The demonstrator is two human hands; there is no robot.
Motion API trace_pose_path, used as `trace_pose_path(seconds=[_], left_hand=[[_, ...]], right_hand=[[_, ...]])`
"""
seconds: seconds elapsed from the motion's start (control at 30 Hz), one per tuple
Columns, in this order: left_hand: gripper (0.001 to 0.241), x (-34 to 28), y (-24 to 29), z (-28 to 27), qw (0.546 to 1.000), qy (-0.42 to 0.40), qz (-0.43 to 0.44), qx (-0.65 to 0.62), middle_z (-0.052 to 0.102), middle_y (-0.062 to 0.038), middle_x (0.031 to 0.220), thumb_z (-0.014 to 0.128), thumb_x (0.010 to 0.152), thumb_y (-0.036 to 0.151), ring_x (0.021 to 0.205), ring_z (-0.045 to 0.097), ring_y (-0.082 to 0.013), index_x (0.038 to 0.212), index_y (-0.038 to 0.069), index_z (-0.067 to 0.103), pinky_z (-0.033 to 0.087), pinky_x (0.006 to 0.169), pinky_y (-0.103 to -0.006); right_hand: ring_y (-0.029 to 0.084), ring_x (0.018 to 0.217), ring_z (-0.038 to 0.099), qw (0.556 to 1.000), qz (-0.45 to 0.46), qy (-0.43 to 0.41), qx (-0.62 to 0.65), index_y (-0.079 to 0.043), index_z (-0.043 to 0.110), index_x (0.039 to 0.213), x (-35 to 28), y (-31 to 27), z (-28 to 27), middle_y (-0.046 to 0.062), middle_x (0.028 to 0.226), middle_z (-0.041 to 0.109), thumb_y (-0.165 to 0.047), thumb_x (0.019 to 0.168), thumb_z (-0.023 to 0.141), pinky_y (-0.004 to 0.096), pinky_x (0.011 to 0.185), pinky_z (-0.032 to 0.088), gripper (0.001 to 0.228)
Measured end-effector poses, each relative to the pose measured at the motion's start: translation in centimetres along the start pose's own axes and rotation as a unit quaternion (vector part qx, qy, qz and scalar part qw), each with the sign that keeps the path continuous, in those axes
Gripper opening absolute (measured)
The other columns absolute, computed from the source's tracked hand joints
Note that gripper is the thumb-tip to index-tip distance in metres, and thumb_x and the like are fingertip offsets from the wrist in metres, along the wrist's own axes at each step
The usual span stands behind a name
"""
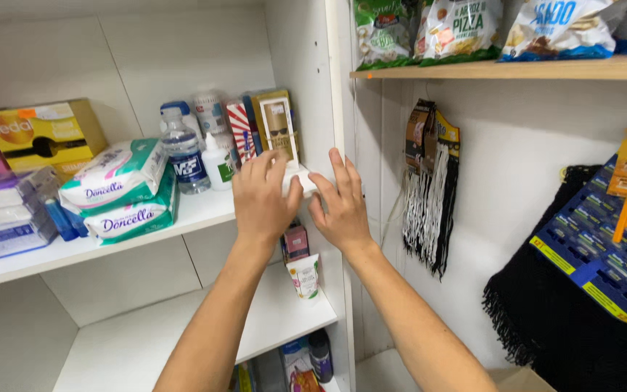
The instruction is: The person picks up various health and beauty products from one shelf and moves them to another shelf in a backroom or storage area.
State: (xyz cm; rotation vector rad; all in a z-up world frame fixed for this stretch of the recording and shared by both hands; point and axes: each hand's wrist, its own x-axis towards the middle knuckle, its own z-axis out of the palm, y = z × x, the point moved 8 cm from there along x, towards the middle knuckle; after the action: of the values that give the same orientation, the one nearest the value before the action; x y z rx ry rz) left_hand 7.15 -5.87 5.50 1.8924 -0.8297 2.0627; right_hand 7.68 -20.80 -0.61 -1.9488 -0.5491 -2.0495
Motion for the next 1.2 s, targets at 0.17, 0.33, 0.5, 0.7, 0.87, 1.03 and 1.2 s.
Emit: trace_pose_path(seconds=[0.17,0.33,0.5,0.7,0.87,1.03,1.2], left_hand=[[0.043,-12.2,2.8,-1.6,0.994,-0.036,-0.055,-0.091,0.066,-0.01,0.131,0.073,0.093,0.035,0.116,0.061,-0.0337,0.132,0.018,0.072,0.047,0.096,-0.0456],[0.093,-22.6,2.2,1.5,0.883,-0.192,-0.373,-0.212,0.062,-0.037,0.136,0.092,0.079,0.032,0.124,0.061,-0.0606,0.154,-0.005,0.051,0.049,0.106,-0.0678],[0.105,-31.0,3.0,5.3,0.644,-0.468,-0.574,-0.192,0.07,-0.016,0.15,0.086,0.088,0.048,0.14,0.065,-0.039,0.173,0.019,0.033,0.055,0.116,-0.0522],[0.074,-36.1,-1.6,5.7,0.662,-0.456,-0.578,-0.139,0.079,-0.009,0.138,0.085,0.09,0.052,0.13,0.073,-0.0325,0.152,0.02,0.061,0.06,0.107,-0.0519],[0.072,-34.8,-7.4,-0.6,0.681,-0.415,-0.599,-0.073,0.077,-0.02,0.137,0.081,0.094,0.046,0.132,0.071,-0.0409,0.153,0.009,0.059,0.057,0.109,-0.0567],[0.085,-34.8,-10.9,-3.5,0.696,-0.389,-0.603,-0.021,0.067,-0.024,0.152,0.078,0.096,0.041,0.14,0.064,-0.0427,0.167,0.006,0.046,0.054,0.115,-0.0572],[0.094,-30.6,-6.9,-4.4,0.868,-0.276,-0.408,0.065,0.031,-0.027,0.172,0.075,0.095,0.04,0.154,0.038,-0.0454,0.173,0.012,0.029,0.033,0.123,-0.0644]], right_hand=[[0.046,0.151,0.048,1.0,-0.004,-0.003,0.001,-0.018,0.071,0.134,0.0,-0.1,-0.2,0.014,0.176,0.036,-0.015,0.098,0.067,0.056,0.122,0.05,0.037],[0.044,0.153,0.046,1.0,-0.003,-0.002,0.008,-0.018,0.07,0.135,-0.3,-0.2,-0.1,0.012,0.179,0.031,-0.012,0.097,0.067,0.054,0.126,0.047,0.038],[0.042,0.15,0.048,1.0,0.002,-0.014,0.004,-0.019,0.069,0.134,-0.5,0.1,0.0,0.011,0.179,0.032,-0.01,0.096,0.065,0.053,0.123,0.049,0.039],[0.041,0.149,0.049,1.0,0.007,-0.024,0.003,-0.021,0.069,0.134,-1.2,0.2,0.0,0.01,0.179,0.032,-0.009,0.096,0.064,0.052,0.123,0.05,0.04],[0.042,0.15,0.048,1.0,0.012,-0.026,-0.002,-0.021,0.067,0.135,-1.4,0.2,0.2,0.01,0.179,0.031,-0.008,0.096,0.062,0.052,0.124,0.049,0.041],[0.043,0.152,0.046,1.0,0.003,-0.022,-0.004,-0.021,0.068,0.135,-1.7,0.1,0.4,0.01,0.178,0.032,-0.008,0.097,0.062,0.054,0.125,0.047,0.04],[0.045,0.162,0.028,0.993,-0.051,-0.021,-0.1,-0.032,0.07,0.129,-2.8,-0.1,0.8,0.004,0.17,0.046,-0.02,0.096,0.066,0.06,0.134,0.019,0.035]])
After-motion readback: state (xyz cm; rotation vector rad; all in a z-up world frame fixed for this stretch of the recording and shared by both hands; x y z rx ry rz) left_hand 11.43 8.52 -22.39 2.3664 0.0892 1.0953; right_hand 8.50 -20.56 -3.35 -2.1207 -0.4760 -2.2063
